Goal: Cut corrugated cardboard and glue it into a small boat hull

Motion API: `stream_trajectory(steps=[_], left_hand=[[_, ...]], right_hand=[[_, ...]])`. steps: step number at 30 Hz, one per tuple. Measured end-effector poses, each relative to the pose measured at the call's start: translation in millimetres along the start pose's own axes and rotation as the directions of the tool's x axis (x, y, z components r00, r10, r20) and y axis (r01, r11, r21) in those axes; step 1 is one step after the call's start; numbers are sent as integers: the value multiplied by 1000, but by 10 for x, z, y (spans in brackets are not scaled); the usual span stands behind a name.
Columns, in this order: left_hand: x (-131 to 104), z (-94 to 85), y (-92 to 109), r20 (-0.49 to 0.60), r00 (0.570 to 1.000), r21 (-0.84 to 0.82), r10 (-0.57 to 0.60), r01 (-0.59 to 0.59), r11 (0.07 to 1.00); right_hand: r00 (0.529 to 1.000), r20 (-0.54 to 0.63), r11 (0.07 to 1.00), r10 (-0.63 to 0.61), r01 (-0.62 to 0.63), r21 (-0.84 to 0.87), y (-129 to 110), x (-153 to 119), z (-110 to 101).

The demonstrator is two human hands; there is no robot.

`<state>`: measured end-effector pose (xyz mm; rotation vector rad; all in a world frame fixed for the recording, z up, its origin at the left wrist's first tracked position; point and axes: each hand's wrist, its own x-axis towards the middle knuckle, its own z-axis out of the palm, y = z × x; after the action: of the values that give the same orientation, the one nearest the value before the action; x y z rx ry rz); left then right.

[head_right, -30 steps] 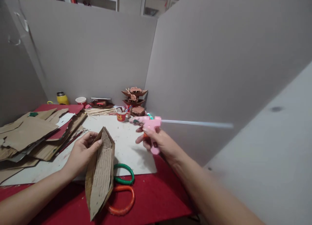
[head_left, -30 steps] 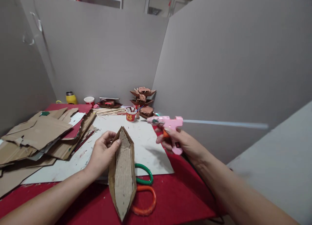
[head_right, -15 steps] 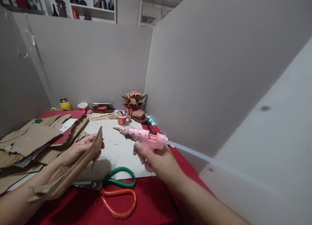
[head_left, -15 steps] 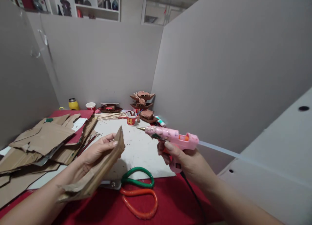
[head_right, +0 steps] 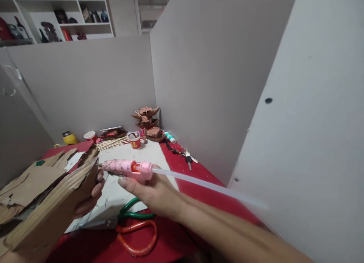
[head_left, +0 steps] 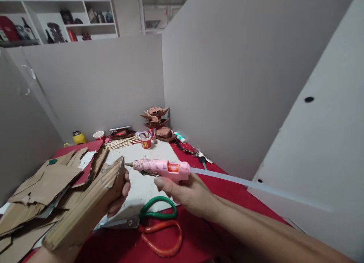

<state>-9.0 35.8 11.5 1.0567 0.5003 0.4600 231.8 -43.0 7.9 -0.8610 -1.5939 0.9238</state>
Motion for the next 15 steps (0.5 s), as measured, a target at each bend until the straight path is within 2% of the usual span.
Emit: stream_trajectory(steps=[3,8,12,15], left_hand=[[-22,-7,16,41,999,15,-6,5,1000],[-32,-55,-32,11,1000,19,17,-17,1000],[47,-148,-128,177,984,-97,-1,18,995],[85,-203,-184,208,978,-129,-17,45,991]], right_hand=[[1000,3,1000,0,0,-9,30,4,-3],[1000,-22,1000,-10,10,-9,45,23,6],[1000,-1,1000,-6,6,-29,47,38,15],[1000,4,999,2,-2,-36,55,47,21]])
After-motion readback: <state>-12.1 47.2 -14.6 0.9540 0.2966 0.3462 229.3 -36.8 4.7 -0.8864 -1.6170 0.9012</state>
